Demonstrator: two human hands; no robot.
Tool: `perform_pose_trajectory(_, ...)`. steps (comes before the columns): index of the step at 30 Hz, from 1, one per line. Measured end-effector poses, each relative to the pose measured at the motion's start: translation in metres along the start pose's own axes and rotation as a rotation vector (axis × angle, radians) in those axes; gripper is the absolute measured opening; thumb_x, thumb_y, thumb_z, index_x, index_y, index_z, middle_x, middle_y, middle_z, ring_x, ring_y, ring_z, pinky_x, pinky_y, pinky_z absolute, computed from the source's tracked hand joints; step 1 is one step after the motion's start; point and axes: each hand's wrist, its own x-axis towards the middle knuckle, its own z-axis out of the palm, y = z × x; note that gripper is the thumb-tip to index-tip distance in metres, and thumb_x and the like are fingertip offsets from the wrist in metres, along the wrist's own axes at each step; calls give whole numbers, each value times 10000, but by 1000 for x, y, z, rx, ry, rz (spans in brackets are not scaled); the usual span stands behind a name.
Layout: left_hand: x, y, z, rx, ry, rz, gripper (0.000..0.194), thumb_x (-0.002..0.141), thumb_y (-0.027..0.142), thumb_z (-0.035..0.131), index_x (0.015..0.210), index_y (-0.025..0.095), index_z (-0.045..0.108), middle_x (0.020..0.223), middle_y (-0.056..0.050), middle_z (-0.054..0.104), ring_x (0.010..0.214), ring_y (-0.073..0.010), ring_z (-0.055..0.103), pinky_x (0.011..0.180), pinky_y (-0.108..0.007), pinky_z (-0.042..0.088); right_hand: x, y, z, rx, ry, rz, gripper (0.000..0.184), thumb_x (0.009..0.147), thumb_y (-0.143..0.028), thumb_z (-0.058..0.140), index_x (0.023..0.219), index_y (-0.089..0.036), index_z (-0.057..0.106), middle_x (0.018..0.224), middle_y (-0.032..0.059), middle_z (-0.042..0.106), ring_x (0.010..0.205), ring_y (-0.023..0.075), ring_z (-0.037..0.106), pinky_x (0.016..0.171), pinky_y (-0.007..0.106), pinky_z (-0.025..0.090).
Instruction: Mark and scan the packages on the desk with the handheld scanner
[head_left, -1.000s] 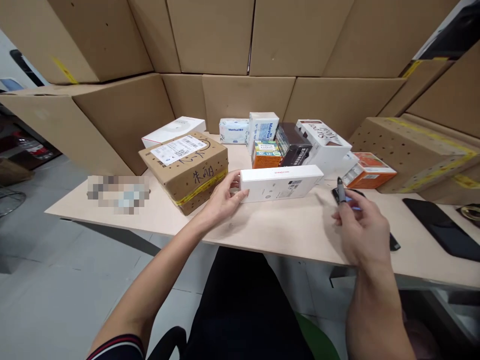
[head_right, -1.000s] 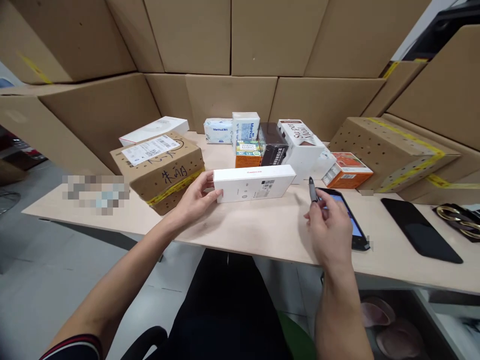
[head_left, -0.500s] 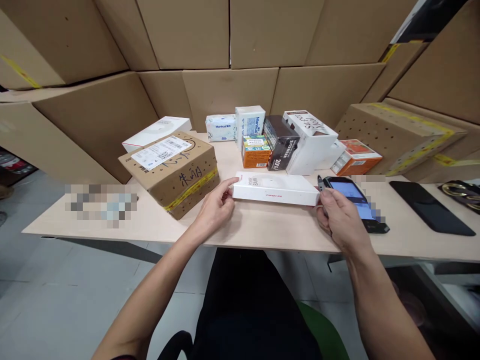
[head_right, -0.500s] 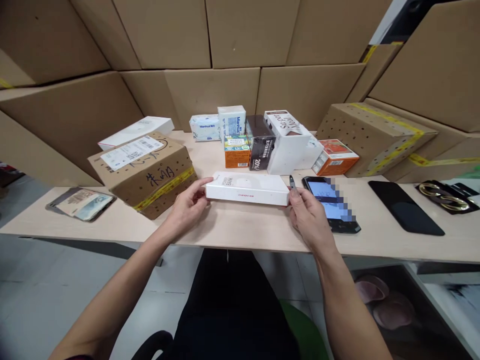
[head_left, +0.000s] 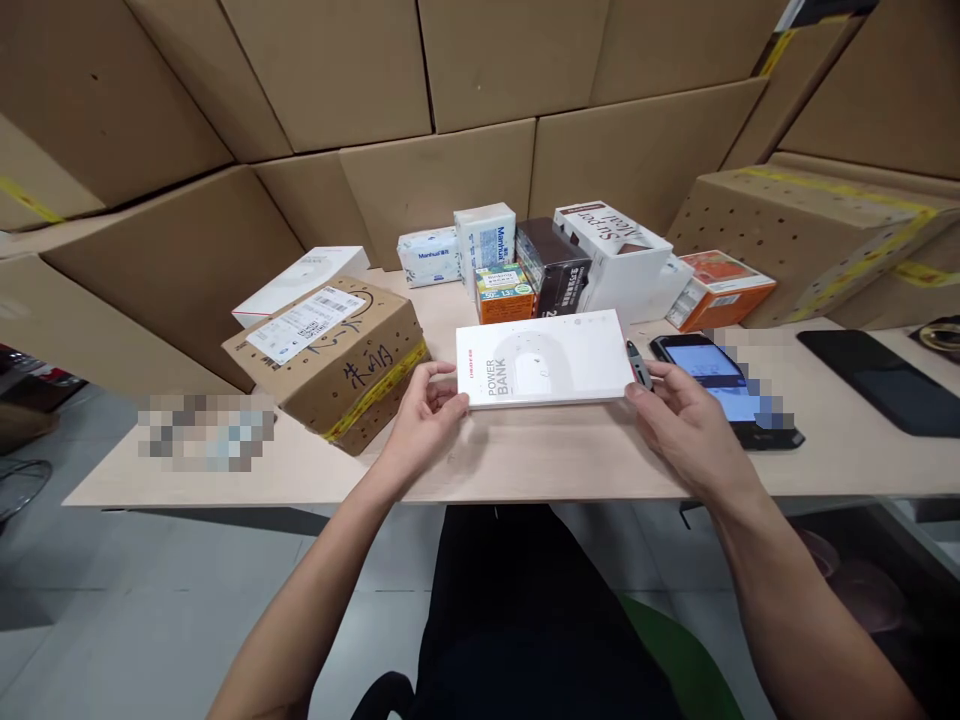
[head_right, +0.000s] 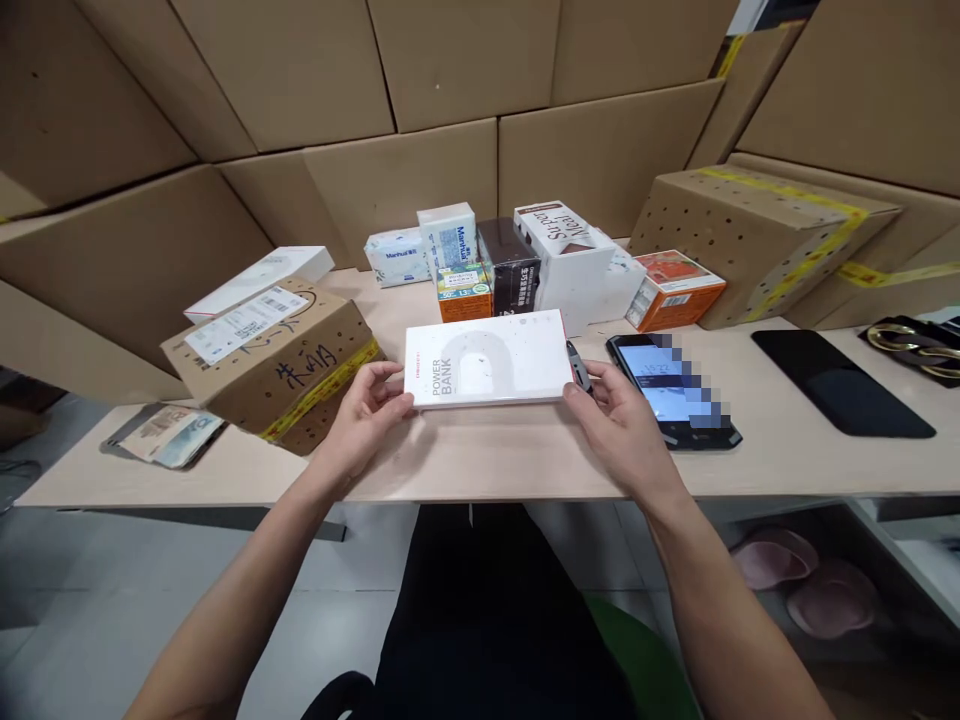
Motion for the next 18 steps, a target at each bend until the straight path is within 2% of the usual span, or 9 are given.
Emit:
perform_pose_trajectory(2,1,-3,0,-17,0,8,642,737,238,752,1305,212,452,1022,-57,688,946,-177,633,841,-333,506,0,0,0,18,-23,-2,388,840,-400,707,1191,-243,652,1019,48,736,943,209,693,767,320,581)
perform_pose_trajectory(4,2,-5,0,-8,-11,18,815,711,216,767,1429,188,382,1090,-87,678,968,-188,621,838,-338,501,0,0,0,34,-25,-6,390,836,-373,720,1199,-249,651,1170,63,730,1091,239,682,921,368,570)
perform_pose_trajectory(6,3,-6,-1,29,-17,25,892,708,203,764,1495,181,346,1158,-109,657,974,-192,607,823,-337,496,1,1,0,69,-38,-7,381,848,-368,713,1205,-253,646,1238,64,718,1187,257,657,1034,409,530)
perform_pose_trajectory(8,2,-7,-1,81,-12,27,885,716,192,745,1511,174,358,1166,-113,647,940,-182,593,791,-328,488,1,2,0,95,-40,-12,378,856,-368,708,1211,-256,641,1274,61,708,1233,261,640,1092,434,499)
perform_pose_trajectory(14,2,-7,-1,184,-38,29,780,738,188,695,1475,185,440,1176,-105,632,816,-136,547,708,-301,468,1,6,1,97,-33,-57,385,857,-360,713,1216,-243,636,1305,66,695,1246,240,637,1118,434,484)
perform_pose_trajectory(18,2,-5,0,261,-27,34,765,736,176,674,1465,207,446,1178,-89,620,706,-95,509,627,-267,444,-1,8,1,61,64,-138,347,875,-375,688,1193,-243,643,1278,75,698,1217,252,645,1033,419,538)
